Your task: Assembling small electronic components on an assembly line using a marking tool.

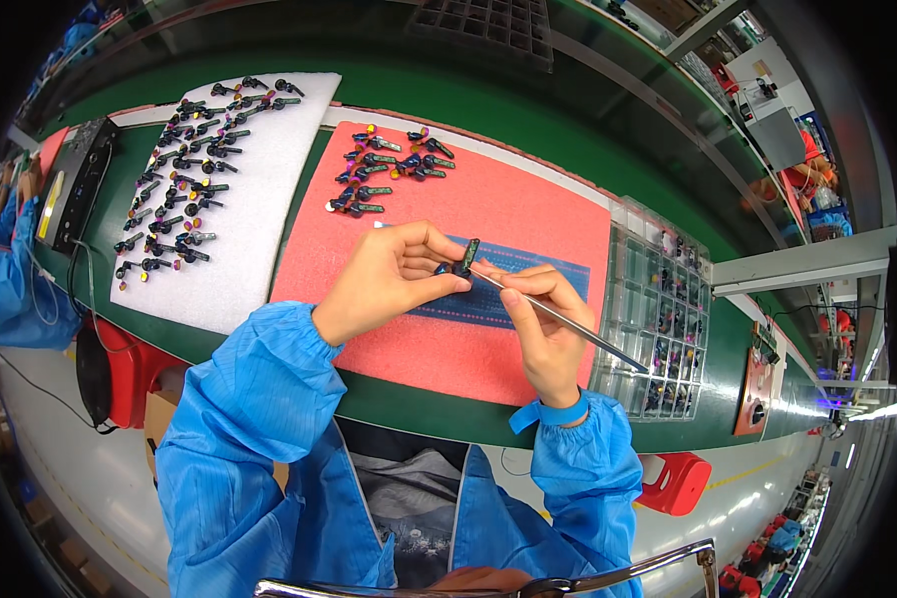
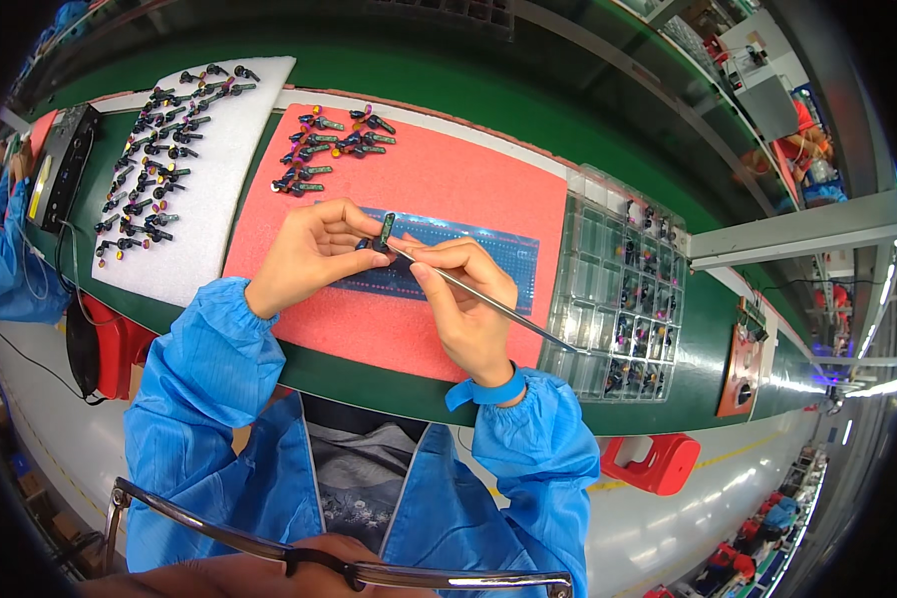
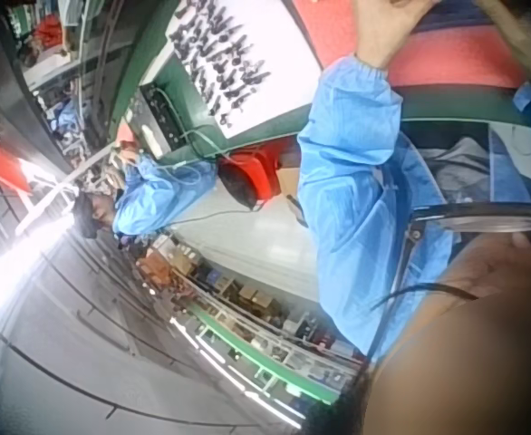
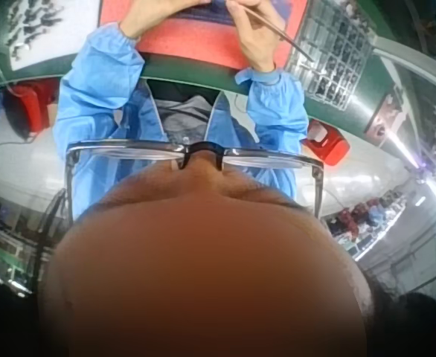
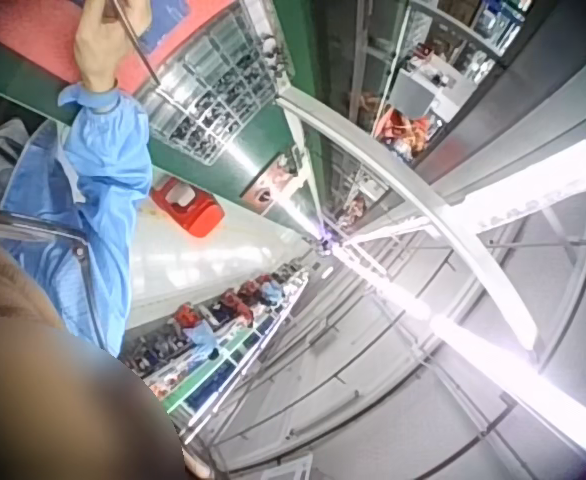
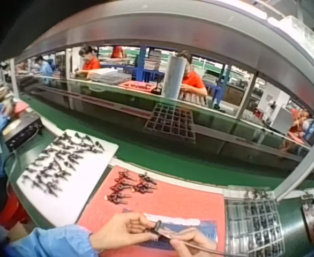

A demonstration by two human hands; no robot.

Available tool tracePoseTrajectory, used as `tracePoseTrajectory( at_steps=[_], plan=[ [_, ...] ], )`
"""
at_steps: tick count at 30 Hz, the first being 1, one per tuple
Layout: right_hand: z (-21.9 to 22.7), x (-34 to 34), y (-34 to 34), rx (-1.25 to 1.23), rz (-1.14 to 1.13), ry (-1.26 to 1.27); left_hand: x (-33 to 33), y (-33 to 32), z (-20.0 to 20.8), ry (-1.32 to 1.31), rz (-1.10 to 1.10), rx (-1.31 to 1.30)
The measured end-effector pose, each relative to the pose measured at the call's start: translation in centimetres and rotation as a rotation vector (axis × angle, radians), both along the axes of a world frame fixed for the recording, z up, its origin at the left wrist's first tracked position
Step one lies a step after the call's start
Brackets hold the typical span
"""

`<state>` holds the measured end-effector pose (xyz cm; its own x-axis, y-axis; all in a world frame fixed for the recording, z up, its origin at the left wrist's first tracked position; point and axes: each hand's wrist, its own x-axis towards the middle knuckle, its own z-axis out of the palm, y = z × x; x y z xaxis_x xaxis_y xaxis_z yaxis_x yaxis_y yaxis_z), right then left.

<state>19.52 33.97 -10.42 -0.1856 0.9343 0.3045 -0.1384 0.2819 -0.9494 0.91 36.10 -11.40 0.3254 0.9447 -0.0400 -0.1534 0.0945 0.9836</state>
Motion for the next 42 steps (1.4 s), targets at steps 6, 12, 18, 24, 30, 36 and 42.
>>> tracePoseTrajectory(
  at_steps=[6,12,18,24,30,36,42],
  plan=[
    [0.0,0.0,0.0,-0.006,-0.007,-0.021,0.0,0.0,0.0,0.011,0.002,0.004],
    [0.0,0.0,0.0,-0.009,-0.015,-0.025,0.0,0.1,0.0,0.018,0.005,0.010],
    [-0.2,-0.1,0.0,-0.010,-0.016,-0.012,0.1,0.1,-0.3,0.025,0.006,0.012],
    [-0.4,-0.2,-0.2,0.007,-0.025,-0.020,0.0,0.0,-0.5,0.030,0.014,0.028],
    [-0.6,0.0,0.1,0.100,-0.033,-0.140,0.0,0.1,-0.7,0.050,0.024,0.027],
    [0.4,0.4,0.0,-0.018,0.003,0.034,0.0,0.1,0.3,0.044,-0.022,0.002],
    [0.3,0.3,0.2,0.062,-0.088,0.009,0.1,-0.2,-0.1,0.048,-0.040,-0.008]
  ],
)
